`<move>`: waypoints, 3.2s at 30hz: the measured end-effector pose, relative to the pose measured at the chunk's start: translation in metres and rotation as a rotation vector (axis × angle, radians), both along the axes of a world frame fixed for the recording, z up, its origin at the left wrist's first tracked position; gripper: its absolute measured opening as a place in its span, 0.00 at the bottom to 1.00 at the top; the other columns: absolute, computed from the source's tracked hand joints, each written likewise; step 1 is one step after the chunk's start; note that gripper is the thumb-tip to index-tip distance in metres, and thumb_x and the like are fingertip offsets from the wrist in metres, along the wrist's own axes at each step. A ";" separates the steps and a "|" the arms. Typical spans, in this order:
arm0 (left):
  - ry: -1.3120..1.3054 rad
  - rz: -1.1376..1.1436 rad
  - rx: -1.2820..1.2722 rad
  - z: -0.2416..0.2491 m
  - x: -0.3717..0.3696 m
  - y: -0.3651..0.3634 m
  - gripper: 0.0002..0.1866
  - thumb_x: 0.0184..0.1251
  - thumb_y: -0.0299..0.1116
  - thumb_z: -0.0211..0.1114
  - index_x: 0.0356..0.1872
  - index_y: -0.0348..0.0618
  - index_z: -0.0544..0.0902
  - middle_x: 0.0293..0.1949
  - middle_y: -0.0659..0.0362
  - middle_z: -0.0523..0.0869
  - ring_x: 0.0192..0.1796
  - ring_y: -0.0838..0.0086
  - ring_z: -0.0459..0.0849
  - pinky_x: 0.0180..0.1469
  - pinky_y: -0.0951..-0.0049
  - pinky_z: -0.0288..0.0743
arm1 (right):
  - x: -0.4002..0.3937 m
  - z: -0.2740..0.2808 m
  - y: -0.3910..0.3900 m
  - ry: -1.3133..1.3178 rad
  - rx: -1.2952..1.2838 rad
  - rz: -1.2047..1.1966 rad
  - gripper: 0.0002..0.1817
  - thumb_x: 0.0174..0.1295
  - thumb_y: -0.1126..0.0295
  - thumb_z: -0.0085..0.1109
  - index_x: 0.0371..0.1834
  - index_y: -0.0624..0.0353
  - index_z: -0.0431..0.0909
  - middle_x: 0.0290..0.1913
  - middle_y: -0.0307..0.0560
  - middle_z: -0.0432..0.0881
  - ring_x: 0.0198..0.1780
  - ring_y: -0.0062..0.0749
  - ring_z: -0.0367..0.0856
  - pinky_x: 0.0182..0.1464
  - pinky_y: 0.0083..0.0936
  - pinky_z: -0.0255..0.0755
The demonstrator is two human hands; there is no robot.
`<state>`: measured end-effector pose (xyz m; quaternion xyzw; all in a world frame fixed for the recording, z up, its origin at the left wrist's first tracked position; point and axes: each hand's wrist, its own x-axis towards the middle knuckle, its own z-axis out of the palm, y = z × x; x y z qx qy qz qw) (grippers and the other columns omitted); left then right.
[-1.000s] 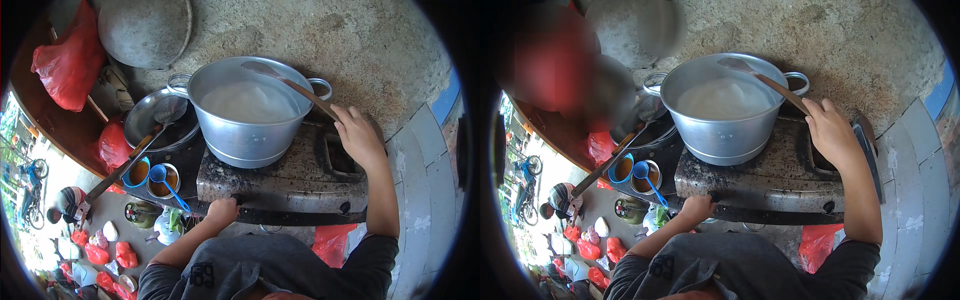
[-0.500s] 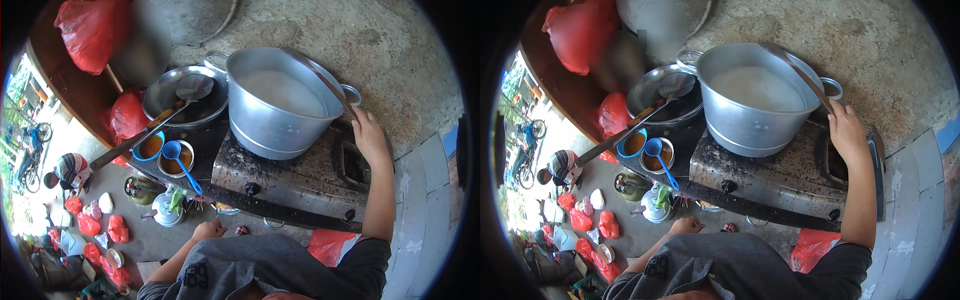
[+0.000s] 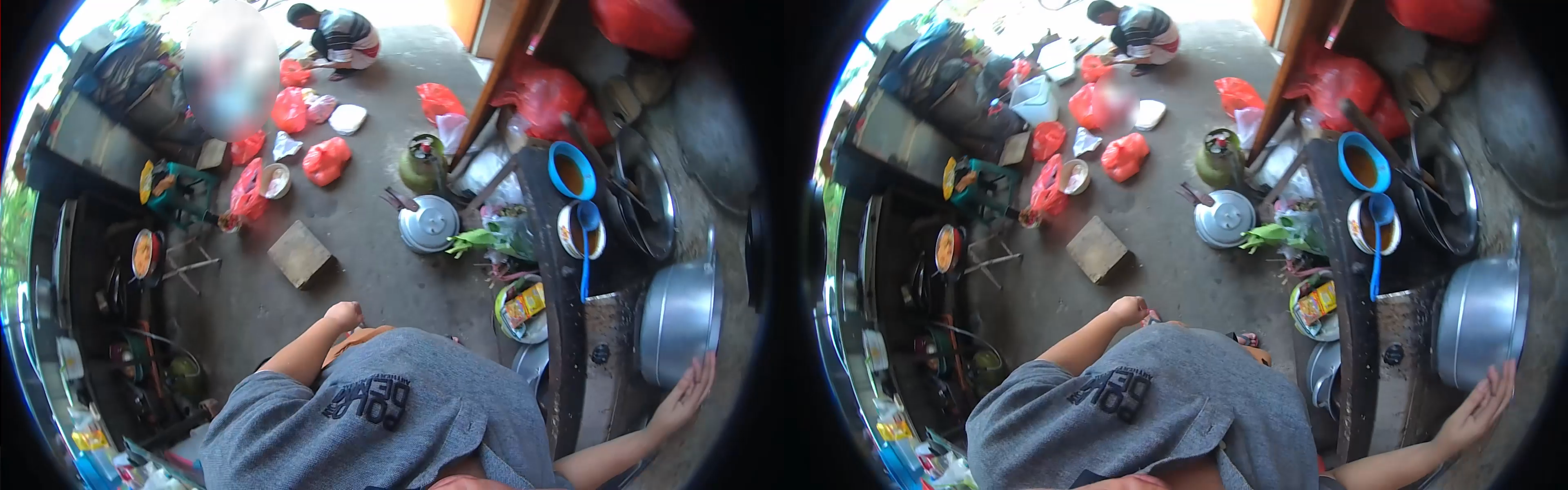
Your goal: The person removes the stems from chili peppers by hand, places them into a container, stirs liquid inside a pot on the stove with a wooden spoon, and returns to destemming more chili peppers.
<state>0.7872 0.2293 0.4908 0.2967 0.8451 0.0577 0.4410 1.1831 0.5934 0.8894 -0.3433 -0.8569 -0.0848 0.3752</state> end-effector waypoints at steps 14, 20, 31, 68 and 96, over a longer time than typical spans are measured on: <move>-0.208 0.925 -0.156 -0.044 -0.046 -0.261 0.16 0.54 0.42 0.63 0.42 0.46 0.82 0.44 0.53 0.84 0.48 0.64 0.82 0.52 0.66 0.73 | -0.434 -0.187 -0.063 -0.577 -0.881 0.645 0.16 0.59 0.70 0.55 0.51 0.63 0.74 0.45 0.49 0.77 0.39 0.30 0.78 0.41 0.23 0.72; -0.225 1.110 0.047 -0.050 -0.122 -0.252 0.17 0.58 0.40 0.64 0.44 0.41 0.81 0.42 0.53 0.85 0.47 0.66 0.83 0.49 0.68 0.75 | -0.570 -0.341 -0.026 -0.981 -1.133 0.527 0.18 0.58 0.68 0.58 0.50 0.62 0.75 0.40 0.48 0.82 0.40 0.28 0.80 0.44 0.25 0.74; 0.205 1.763 0.215 -0.013 -0.265 -0.262 0.12 0.61 0.32 0.61 0.43 0.38 0.81 0.38 0.57 0.85 0.41 0.75 0.82 0.45 0.75 0.75 | -0.944 -0.388 -0.173 -1.278 -0.902 1.163 0.20 0.55 0.64 0.56 0.51 0.61 0.76 0.46 0.56 0.80 0.50 0.45 0.78 0.53 0.34 0.71; -0.027 1.427 0.503 -0.353 -0.683 -0.370 0.13 0.60 0.34 0.61 0.45 0.42 0.78 0.44 0.50 0.81 0.46 0.59 0.80 0.48 0.64 0.74 | -1.162 -0.700 -0.532 -1.594 -0.767 1.423 0.10 0.57 0.67 0.52 0.37 0.61 0.78 0.38 0.55 0.79 0.43 0.49 0.79 0.48 0.38 0.71; 0.163 0.668 0.023 -0.512 -0.766 -0.337 0.39 0.51 0.47 0.67 0.64 0.44 0.64 0.59 0.47 0.73 0.60 0.58 0.72 0.64 0.54 0.58 | -1.308 -1.000 -0.573 -2.154 -0.039 1.548 0.21 0.54 0.70 0.49 0.53 0.46 0.77 0.48 0.49 0.80 0.53 0.38 0.75 0.55 0.31 0.67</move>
